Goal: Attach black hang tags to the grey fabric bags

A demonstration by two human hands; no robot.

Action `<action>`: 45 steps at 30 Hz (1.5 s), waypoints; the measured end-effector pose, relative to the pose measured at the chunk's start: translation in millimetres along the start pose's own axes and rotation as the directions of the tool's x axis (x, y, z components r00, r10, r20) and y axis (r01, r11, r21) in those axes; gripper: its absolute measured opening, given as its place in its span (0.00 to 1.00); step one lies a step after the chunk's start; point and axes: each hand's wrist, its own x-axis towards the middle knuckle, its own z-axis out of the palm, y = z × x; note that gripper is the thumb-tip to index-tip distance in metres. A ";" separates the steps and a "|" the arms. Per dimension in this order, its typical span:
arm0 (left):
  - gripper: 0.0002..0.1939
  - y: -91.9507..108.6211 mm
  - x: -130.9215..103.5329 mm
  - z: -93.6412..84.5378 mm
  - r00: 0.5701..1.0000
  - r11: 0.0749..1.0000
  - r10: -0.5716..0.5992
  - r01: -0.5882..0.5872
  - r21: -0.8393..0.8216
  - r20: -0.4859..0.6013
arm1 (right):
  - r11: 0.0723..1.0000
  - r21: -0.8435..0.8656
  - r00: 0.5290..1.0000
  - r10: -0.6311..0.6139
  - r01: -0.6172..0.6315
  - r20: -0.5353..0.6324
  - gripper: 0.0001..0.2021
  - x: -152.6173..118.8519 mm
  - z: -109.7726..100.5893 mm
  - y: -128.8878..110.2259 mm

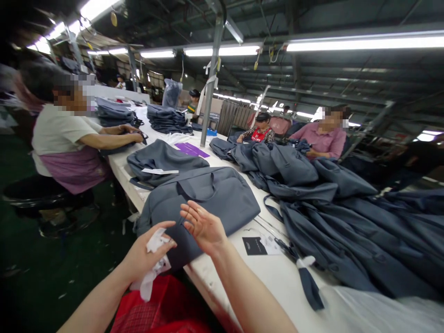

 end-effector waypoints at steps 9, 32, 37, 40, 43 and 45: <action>0.18 -7.9 -7.9 -38.5 0.986 0.990 -0.131 0.125 -0.065 -0.099 | 0.916 -0.349 0.960 0.110 -0.199 -0.259 0.15 55.0 -10.0 39.8; 0.16 50.5 13.8 0.7 0.806 0.979 0.198 -0.194 0.067 -0.558 | 0.481 -0.789 0.830 -0.553 0.382 0.065 0.30 -62.7 -16.9 -22.8; 0.23 71.8 16.9 45.8 0.916 0.764 0.400 -0.324 0.558 -0.015 | 0.534 -0.702 0.815 -0.569 0.472 0.115 0.30 -109.3 -1.4 -28.0; 0.35 80.2 10.2 65.2 0.939 0.628 0.292 -0.331 0.705 0.180 | 0.544 -0.681 0.813 -0.568 0.490 0.131 0.31 -122.8 8.0 -35.2; 0.39 84.8 4.7 75.9 0.937 0.542 0.266 -0.341 0.768 0.228 | 0.550 -0.674 0.840 -0.501 0.493 0.206 0.29 -129.4 13.8 -45.6; 0.35 85.3 5.6 78.4 0.945 0.529 0.251 -0.314 0.788 0.208 | 0.553 -0.688 0.876 -0.391 0.470 0.283 0.19 -129.0 14.9 -55.2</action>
